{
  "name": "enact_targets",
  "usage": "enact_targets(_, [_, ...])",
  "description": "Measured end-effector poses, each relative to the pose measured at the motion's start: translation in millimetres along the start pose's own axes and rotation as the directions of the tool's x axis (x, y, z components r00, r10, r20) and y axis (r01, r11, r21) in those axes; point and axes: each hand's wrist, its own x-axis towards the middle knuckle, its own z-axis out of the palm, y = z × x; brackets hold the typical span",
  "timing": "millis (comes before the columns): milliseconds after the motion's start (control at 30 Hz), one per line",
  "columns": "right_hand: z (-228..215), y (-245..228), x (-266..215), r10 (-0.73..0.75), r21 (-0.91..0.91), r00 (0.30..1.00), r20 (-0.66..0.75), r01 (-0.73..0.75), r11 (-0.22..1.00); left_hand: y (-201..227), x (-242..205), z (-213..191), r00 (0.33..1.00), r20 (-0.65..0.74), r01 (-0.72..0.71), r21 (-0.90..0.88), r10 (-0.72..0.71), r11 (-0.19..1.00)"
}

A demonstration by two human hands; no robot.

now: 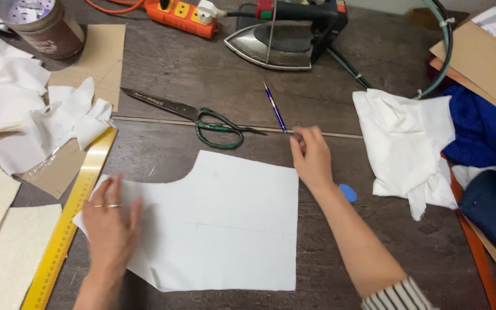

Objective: The person measures and marks a white fabric piece using a yellow ruler and a blue pen. They align the ruler on the fabric and draw straight lines. The person then folds the fabric and moves it aside to clear the workspace.

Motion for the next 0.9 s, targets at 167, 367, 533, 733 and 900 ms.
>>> enact_targets(167, [32.9,6.8,74.4,0.135,-0.209,0.973,0.187,-0.094,0.973,-71.3,-14.0,-10.0,0.94,0.077,0.325,0.099,-0.332,0.941])
enact_targets(367, [50.1,13.6,111.6,0.329,-0.316,0.898,0.293,-0.234,0.919,-97.2,-20.0,-45.0,0.718,0.315,0.641,0.049,-0.62,0.766])
enact_targets(533, [44.8,52.4,101.6,0.466,-0.052,0.865,0.185,-0.465,0.884,-105.1,-24.8,-48.9,0.639,0.398,0.716,0.003,-0.658,0.698])
enact_targets(733, [-28.2,-8.7,36.7,0.606,0.45,0.752,0.259,-0.649,0.613,-111.6,-22.6,-47.6,0.602,0.455,0.721,0.043,-0.656,0.691])
enact_targets(900, [-67.5,-5.1,-47.1,0.532,0.768,0.817,0.224,-0.484,0.42,-129.0,-34.3,-36.9,0.616,0.444,0.714,0.033,-0.65,0.699])
